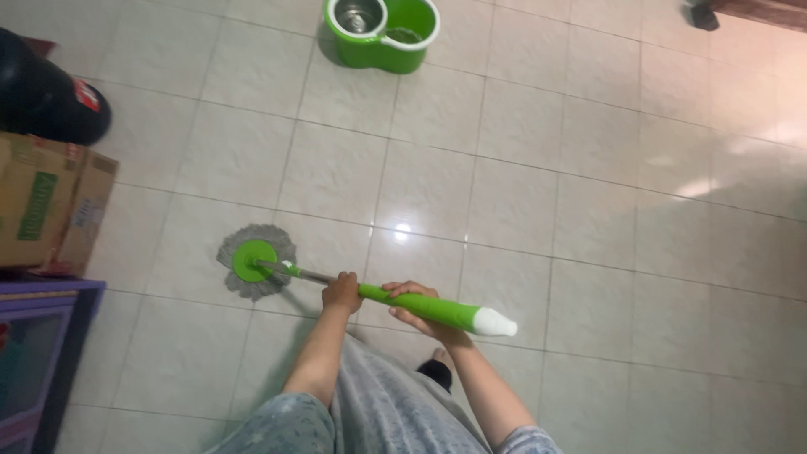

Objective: The person cleans the tiled floor by pushing and pulling a green-handled mop across the surface.

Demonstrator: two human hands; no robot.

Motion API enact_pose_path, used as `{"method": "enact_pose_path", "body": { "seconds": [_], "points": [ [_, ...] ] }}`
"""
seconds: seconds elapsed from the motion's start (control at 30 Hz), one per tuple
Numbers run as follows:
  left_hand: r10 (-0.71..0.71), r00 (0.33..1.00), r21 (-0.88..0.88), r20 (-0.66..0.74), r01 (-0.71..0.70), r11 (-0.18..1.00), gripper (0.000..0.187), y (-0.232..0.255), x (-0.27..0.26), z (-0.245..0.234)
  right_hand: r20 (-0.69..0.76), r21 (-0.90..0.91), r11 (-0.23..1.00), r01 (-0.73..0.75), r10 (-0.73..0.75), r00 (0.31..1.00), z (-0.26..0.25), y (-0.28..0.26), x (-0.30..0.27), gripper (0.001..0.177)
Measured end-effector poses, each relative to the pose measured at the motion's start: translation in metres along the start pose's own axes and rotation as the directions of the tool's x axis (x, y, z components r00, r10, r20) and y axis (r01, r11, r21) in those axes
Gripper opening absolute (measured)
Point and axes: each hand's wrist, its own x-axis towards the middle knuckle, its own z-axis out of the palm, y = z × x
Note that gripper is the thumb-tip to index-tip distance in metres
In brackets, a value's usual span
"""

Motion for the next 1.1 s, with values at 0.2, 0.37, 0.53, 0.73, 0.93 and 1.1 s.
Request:
{"method": "enact_pose_path", "body": {
  "seconds": [0.2, 0.37, 0.53, 0.73, 0.93, 1.1],
  "points": [
    [0.22, 0.974, -0.032, -0.06, -0.222, 0.975, 0.029, 0.1, -0.014, 0.06, 0.007, -0.155, 0.988, 0.02, -0.019, 1.0, -0.091, -0.019, -0.083, 0.023],
    [0.451, 0.883, -0.129, -0.13, -0.466, 0.875, 0.019, 0.232, -0.045, 0.127, -0.067, -0.269, 0.962, -0.048, 0.031, 0.997, -0.182, -0.055, -0.188, 0.024],
    [0.622, 0.779, -0.159, -0.083, -0.627, 0.763, 0.017, 0.364, -0.101, 0.173, -0.204, -0.341, 0.921, -0.19, 0.125, 0.971, -0.251, -0.096, -0.302, 0.025],
    [0.661, 0.747, -0.217, 0.064, -0.636, 0.74, 0.027, 0.457, -0.153, 0.179, -0.393, -0.274, 0.891, -0.361, 0.239, 0.888, -0.301, -0.122, -0.383, 0.027],
    [0.623, 0.774, -0.146, 0.11, -0.608, 0.781, 0.019, 0.44, -0.143, 0.177, -0.299, -0.265, 0.9, -0.346, 0.265, 0.917, -0.293, -0.097, -0.371, 0.027],
    [0.596, 0.803, -0.14, 0.018, -0.588, 0.797, 0.02, 0.381, -0.117, 0.161, -0.19, -0.278, 0.907, -0.318, 0.273, 0.943, -0.272, -0.074, -0.321, 0.028]
  ]
}}
